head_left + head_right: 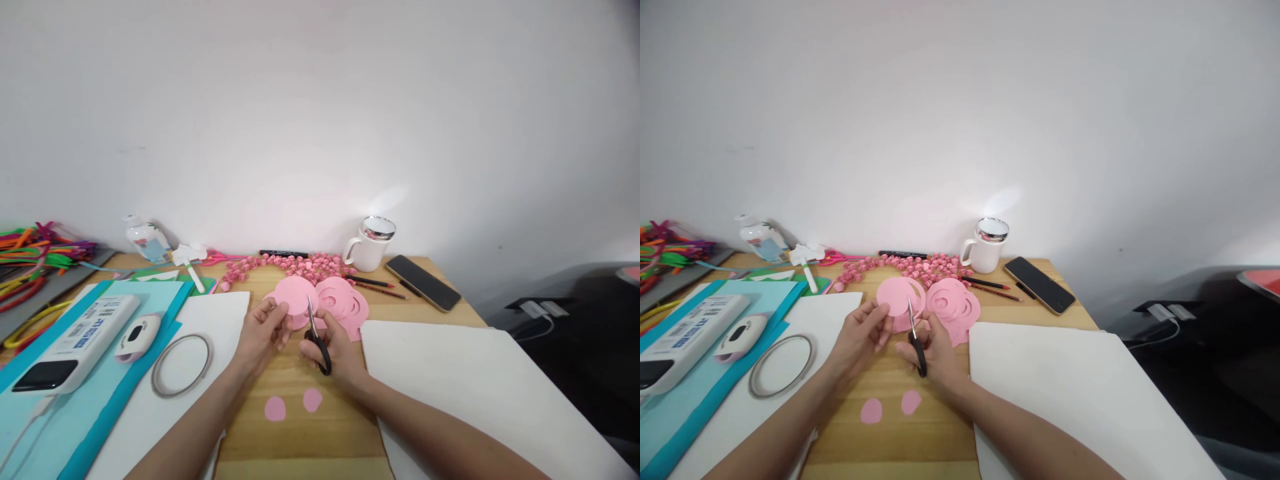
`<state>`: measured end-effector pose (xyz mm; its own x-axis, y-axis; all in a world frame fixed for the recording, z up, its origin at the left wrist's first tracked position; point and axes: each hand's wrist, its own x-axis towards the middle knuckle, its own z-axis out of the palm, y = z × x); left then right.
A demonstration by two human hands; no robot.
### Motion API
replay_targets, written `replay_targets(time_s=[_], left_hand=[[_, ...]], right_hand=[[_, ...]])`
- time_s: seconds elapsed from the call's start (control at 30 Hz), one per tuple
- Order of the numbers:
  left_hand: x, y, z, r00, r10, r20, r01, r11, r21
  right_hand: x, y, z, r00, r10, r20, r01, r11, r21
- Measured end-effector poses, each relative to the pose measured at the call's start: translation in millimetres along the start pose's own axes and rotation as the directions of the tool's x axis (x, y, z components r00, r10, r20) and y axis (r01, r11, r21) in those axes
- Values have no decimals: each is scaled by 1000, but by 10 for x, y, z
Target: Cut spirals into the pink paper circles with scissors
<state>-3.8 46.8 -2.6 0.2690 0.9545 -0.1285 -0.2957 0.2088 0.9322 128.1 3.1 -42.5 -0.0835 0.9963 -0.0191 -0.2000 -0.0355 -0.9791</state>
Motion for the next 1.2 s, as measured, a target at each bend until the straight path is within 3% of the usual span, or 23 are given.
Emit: replay_targets(time_s=[0.17,0.47,0.7,1.2], left_hand=[[-3,-33,-12,998,-33,53,31,999,40],[-17,-34,-21,1000,-7,28,3,991,135],[-9,-73,-60,998,-14,57,-2,960,281],[-26,-29,-31,998,32,62,-45,975,217]], right_hand=[[-14,-15,20,999,-25,34,25,1000,10],[-17,4,16,998,-12,64,10,999,30],[11,39,1,992,-125,10,125,991,40],[1,-6,1,996,-83,24,82,996,33]])
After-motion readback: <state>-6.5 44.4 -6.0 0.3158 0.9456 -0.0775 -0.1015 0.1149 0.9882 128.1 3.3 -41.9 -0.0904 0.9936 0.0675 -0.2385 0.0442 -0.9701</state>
